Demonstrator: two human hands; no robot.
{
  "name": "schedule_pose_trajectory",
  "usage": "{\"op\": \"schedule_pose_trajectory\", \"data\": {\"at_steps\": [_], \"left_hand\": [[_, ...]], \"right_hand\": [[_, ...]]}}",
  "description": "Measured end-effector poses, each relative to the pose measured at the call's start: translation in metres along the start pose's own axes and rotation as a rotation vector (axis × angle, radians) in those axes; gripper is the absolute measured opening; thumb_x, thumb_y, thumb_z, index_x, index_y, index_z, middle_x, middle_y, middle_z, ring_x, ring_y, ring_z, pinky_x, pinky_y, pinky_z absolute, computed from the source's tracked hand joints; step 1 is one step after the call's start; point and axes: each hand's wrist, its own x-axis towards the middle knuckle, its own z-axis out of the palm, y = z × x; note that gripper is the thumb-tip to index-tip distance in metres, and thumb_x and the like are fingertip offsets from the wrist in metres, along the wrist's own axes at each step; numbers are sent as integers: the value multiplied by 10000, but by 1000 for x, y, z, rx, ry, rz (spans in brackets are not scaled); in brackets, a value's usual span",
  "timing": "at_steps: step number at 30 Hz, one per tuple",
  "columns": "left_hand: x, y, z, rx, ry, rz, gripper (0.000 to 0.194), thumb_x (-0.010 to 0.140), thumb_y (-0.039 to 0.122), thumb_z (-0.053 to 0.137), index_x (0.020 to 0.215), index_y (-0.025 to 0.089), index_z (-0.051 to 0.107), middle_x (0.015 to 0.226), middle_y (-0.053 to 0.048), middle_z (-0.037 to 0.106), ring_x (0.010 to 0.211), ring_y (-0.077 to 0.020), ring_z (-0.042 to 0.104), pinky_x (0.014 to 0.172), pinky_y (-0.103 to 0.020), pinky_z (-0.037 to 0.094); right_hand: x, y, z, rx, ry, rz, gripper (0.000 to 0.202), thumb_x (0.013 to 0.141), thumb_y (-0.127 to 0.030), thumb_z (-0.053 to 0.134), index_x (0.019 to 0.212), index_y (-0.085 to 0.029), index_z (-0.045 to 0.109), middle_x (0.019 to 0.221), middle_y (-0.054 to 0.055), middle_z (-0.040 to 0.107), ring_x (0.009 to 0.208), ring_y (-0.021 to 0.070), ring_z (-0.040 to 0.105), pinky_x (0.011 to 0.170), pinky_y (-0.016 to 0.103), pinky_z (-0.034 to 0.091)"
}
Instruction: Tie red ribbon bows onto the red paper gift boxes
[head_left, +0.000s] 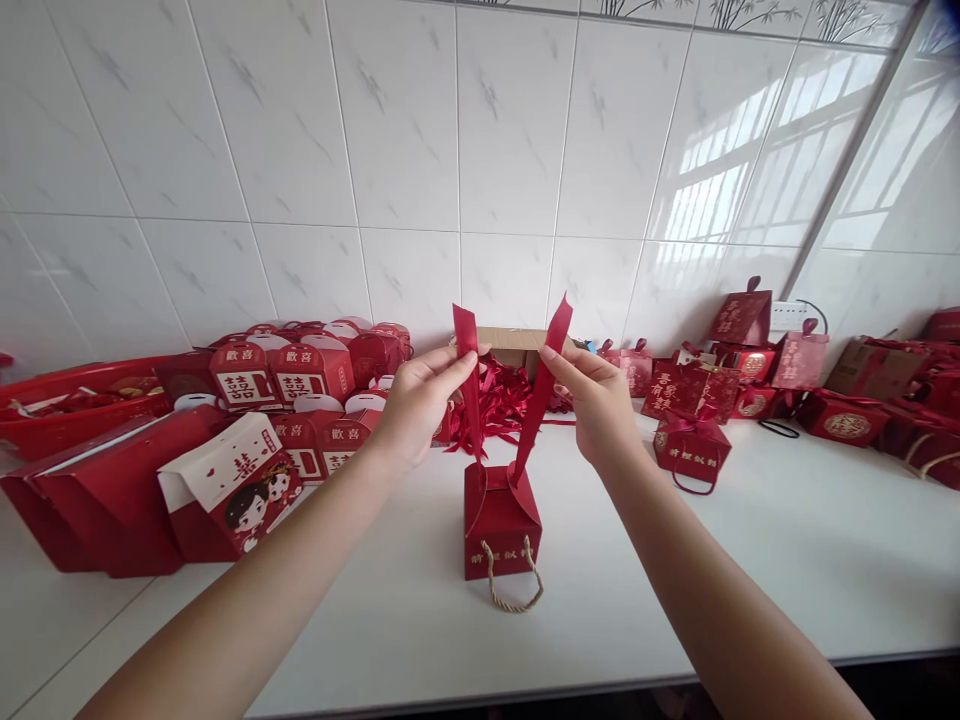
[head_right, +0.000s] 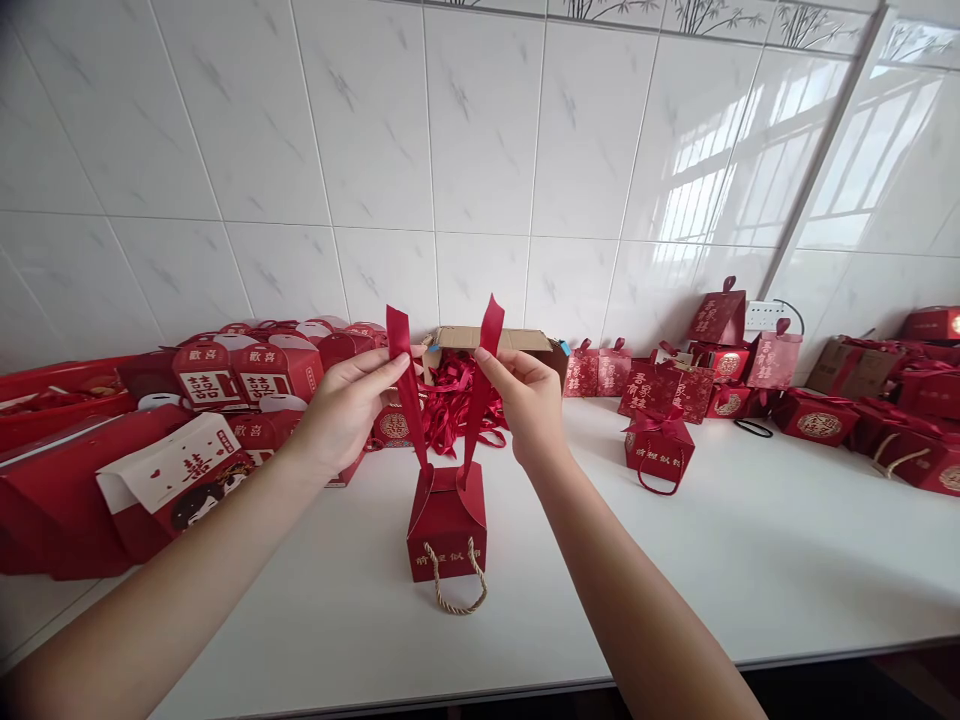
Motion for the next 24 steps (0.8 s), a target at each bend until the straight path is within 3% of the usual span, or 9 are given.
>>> {"op": "schedule_pose_trajectory", "data": {"at_steps": [7, 11, 18, 22, 24], "left_hand": [[1, -2, 0, 5, -39, 61, 305, 786, 361, 692, 1054, 215, 714, 1024, -58, 713, 1061, -208, 608, 933, -321, 454], [0, -3, 0, -18, -44, 34, 296, 797, 360, 679, 1055, 219, 710, 989, -51, 708, 969, -194, 632, 876, -317, 478], [0, 1, 1, -69, -89, 13, 265, 812, 367, 651, 1016, 207, 706, 842, -36, 688, 814, -168, 624, 769, -297, 495], [0, 4, 4, 33, -142, 36, 257, 851, 381, 604, 970, 180, 711, 692, -19, 638, 705, -144, 594, 743, -278, 480], [-1, 7, 7, 81, -167, 34, 322, 845, 377, 616, 1104, 192, 666, 633, 2, 616, 655, -137, 586, 713, -270, 478]], "right_hand": [[0, -1, 0, -56, 12, -45, 246, 703, -435, 736, 655, -203, 671, 656, -20, 596, 630, 112, 515, 542, 234, 370], [-1, -4, 0, -93, 14, -49, 279, 698, -444, 737, 621, -192, 643, 577, -35, 522, 556, 91, 435, 511, 232, 334], [3, -5, -3, -38, -86, 1, 287, 717, -465, 718, 748, -189, 647, 665, -10, 615, 604, 111, 548, 572, 238, 454], [4, -8, 1, -22, -176, 47, 286, 703, -425, 737, 826, -176, 671, 686, 11, 667, 605, 125, 597, 564, 243, 477], [4, -8, 3, -32, -190, 55, 270, 693, -393, 746, 835, -170, 691, 645, 6, 659, 580, 120, 590, 552, 238, 469]]}}
